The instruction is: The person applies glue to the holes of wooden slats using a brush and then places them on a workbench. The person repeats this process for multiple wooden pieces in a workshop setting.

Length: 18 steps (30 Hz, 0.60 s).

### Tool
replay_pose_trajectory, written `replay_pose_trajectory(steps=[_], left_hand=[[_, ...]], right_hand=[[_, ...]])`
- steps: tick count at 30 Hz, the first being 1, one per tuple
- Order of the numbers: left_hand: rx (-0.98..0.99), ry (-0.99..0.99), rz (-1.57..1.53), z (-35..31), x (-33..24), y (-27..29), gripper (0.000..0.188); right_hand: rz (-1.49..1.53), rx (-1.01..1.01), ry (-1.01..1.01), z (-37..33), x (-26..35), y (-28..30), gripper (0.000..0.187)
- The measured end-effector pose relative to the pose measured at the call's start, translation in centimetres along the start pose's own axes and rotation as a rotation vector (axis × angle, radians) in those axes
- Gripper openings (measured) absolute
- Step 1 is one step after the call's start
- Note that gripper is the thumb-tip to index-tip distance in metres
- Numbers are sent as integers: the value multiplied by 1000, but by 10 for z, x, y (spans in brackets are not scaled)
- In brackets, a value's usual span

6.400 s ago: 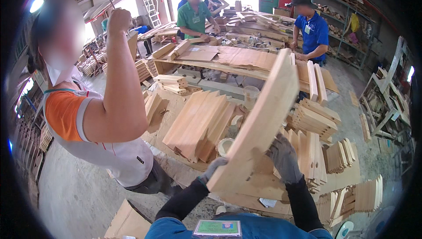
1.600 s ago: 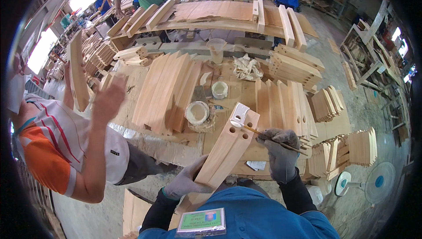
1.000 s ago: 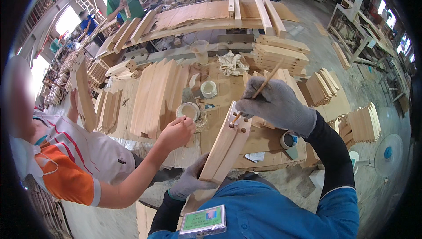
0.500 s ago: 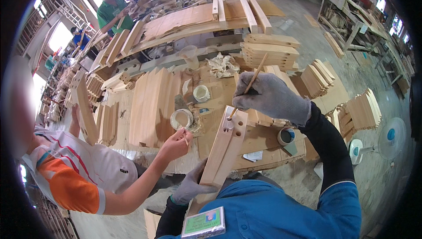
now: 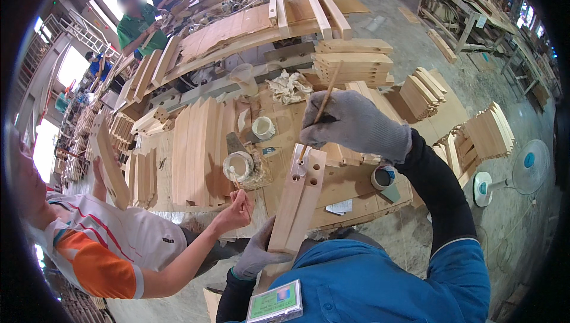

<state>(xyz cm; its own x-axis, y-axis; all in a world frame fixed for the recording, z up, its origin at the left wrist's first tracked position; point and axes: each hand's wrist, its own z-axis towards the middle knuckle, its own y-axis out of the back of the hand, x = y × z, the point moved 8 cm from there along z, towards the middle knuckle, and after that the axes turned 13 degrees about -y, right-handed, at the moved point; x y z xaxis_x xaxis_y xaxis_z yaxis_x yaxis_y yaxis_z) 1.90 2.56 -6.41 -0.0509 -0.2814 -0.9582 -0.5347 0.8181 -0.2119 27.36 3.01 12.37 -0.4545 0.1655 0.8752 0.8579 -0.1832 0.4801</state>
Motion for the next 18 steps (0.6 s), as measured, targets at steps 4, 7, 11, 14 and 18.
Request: replay_pose_trajectory(steps=[4, 7, 11, 14, 18], left_hand=[[-3, -4, 29, 1, -2, 2, 97], [28, 35, 9, 0, -2, 0, 99], [28, 61, -20, -3, -7, 1, 100], [50, 47, 0, -7, -11, 2, 99], [20, 62, -34, -18, -18, 8, 99]], right_hand=[[58, 7, 57, -5, -6, 7, 13], [259, 21, 119, -10, -20, 12, 9], [520, -154, -70, -32, -48, 16, 6], [1003, -371, -21, -43, -84, -1, 6], [1208, -475, -128, -38, -106, -43, 5]])
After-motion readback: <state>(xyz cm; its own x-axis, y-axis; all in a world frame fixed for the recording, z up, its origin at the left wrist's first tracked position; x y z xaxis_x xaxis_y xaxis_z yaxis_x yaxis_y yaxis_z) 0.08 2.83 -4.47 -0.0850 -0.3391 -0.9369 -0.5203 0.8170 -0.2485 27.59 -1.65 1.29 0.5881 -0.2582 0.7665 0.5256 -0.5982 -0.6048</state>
